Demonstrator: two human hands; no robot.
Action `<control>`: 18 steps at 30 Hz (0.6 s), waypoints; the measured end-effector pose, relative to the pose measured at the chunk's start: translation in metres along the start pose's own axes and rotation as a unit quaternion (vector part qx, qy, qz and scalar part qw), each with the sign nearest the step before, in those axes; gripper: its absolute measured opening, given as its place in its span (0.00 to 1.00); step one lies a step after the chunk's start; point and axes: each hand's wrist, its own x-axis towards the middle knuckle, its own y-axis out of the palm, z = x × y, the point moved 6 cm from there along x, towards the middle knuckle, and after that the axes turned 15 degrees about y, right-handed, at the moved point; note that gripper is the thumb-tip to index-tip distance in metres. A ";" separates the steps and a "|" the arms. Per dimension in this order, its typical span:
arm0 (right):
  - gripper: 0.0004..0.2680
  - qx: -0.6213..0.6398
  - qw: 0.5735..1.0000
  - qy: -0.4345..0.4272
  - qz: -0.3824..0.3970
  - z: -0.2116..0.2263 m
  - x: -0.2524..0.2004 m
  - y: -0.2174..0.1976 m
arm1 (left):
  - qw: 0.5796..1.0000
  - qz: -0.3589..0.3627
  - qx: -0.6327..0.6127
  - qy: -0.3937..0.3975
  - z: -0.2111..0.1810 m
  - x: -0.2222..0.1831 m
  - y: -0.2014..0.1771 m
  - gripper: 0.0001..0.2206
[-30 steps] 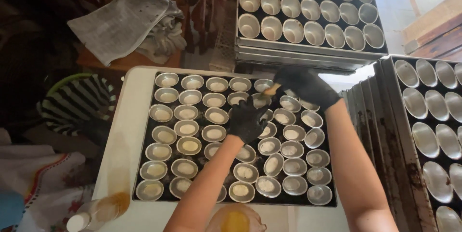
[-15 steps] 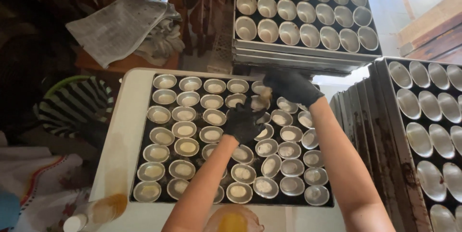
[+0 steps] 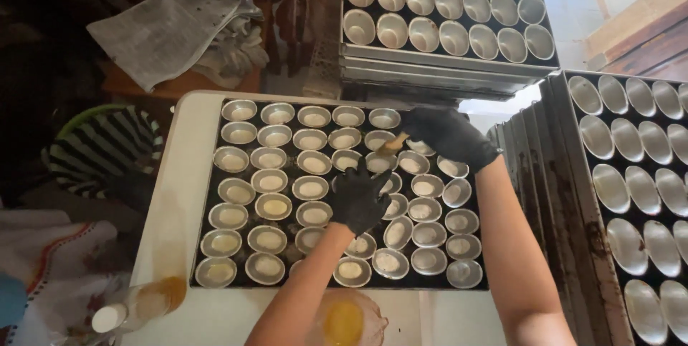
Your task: Greasing small baking molds on a tray using a brush and liquid grease.
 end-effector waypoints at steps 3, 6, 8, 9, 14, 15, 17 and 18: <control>0.10 -0.010 0.988 -0.157 0.006 -0.022 -0.001 0.010 | 1.000 0.022 -0.007 -0.003 -0.003 0.001 -0.003 0.23; 0.07 0.050 0.979 -0.188 0.066 -0.021 -0.006 0.027 | 1.000 0.016 -0.024 0.008 0.003 0.004 0.005 0.23; 0.07 0.030 0.976 -0.205 0.073 -0.028 0.000 0.030 | 0.999 0.035 -0.018 0.009 0.006 0.006 0.008 0.22; 0.08 0.010 0.972 -0.222 0.082 -0.031 0.003 0.033 | 0.998 0.053 -0.013 0.009 0.008 0.007 0.011 0.22; 0.07 -0.001 0.968 -0.240 0.067 -0.028 0.004 0.035 | 0.998 0.060 -0.022 0.011 0.012 0.004 0.021 0.23; 0.08 0.020 0.970 -0.231 0.078 -0.026 0.004 0.035 | 0.997 0.066 -0.026 0.012 0.013 0.005 0.023 0.22; 0.08 0.010 0.971 -0.230 0.066 -0.022 0.010 0.027 | 0.998 0.065 -0.025 0.007 0.012 0.005 0.016 0.23; 0.09 0.001 0.973 -0.227 0.053 -0.022 0.011 0.023 | 0.997 0.067 -0.024 0.005 0.010 0.005 0.014 0.23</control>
